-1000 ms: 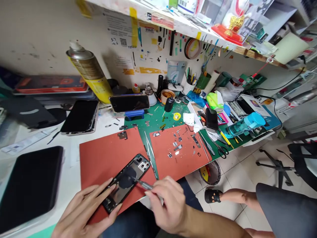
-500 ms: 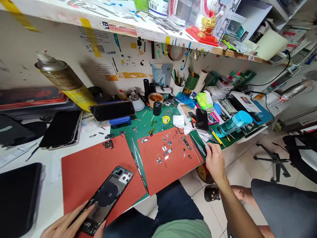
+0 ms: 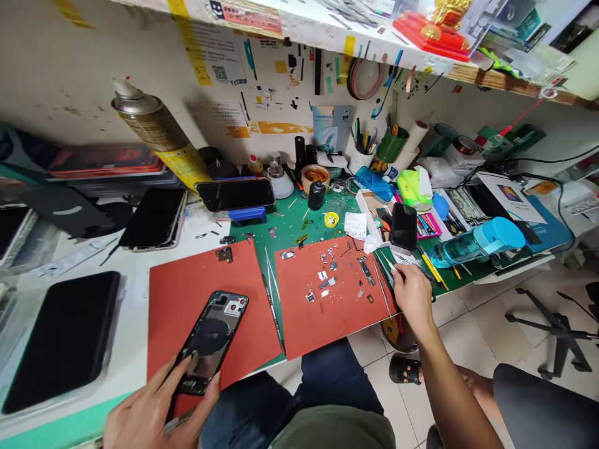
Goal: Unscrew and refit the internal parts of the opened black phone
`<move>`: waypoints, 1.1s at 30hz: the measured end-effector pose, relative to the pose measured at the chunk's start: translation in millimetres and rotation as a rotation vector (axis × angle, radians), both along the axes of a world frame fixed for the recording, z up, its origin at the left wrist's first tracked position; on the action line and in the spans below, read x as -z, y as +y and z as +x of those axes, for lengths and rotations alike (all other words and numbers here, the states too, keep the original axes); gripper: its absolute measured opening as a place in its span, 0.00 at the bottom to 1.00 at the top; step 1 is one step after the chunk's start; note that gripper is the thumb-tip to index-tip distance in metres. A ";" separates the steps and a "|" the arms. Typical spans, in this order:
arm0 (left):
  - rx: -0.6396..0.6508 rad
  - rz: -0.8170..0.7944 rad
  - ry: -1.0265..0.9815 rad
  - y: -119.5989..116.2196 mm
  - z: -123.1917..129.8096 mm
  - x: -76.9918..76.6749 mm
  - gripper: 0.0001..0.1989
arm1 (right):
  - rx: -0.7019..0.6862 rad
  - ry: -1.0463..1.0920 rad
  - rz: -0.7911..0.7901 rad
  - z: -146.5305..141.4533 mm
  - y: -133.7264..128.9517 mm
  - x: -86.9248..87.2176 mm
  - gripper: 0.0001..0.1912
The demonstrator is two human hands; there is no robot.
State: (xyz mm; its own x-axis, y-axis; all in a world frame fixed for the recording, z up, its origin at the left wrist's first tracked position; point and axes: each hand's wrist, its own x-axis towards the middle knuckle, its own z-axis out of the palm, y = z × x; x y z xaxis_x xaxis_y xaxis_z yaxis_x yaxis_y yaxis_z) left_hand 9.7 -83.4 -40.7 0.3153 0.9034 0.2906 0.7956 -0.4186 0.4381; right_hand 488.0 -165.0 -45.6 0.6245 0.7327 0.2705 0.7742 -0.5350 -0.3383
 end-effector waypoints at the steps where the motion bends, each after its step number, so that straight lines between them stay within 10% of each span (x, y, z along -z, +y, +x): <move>1: -0.052 -0.032 0.031 -4.5 4.6 -3.4 0.24 | -0.010 0.002 0.004 2.0 0.6 -0.3 0.20; 7: -0.155 0.054 0.070 -16.1 21.2 0.9 0.26 | -0.034 -0.016 0.069 -1.7 -4.0 -19.5 0.24; 13: -0.281 0.194 0.091 -16.3 42.7 10.5 0.29 | -0.196 0.261 0.170 -63.7 -19.6 -44.1 0.16; 22: -0.219 0.154 0.065 -23.4 45.6 -0.6 0.37 | -0.582 0.421 0.071 -157.3 -29.1 -25.5 0.16; 33: -0.028 0.150 -0.008 -25.3 23.3 5.0 0.37 | -0.332 0.300 0.081 -129.1 -17.3 -29.9 0.16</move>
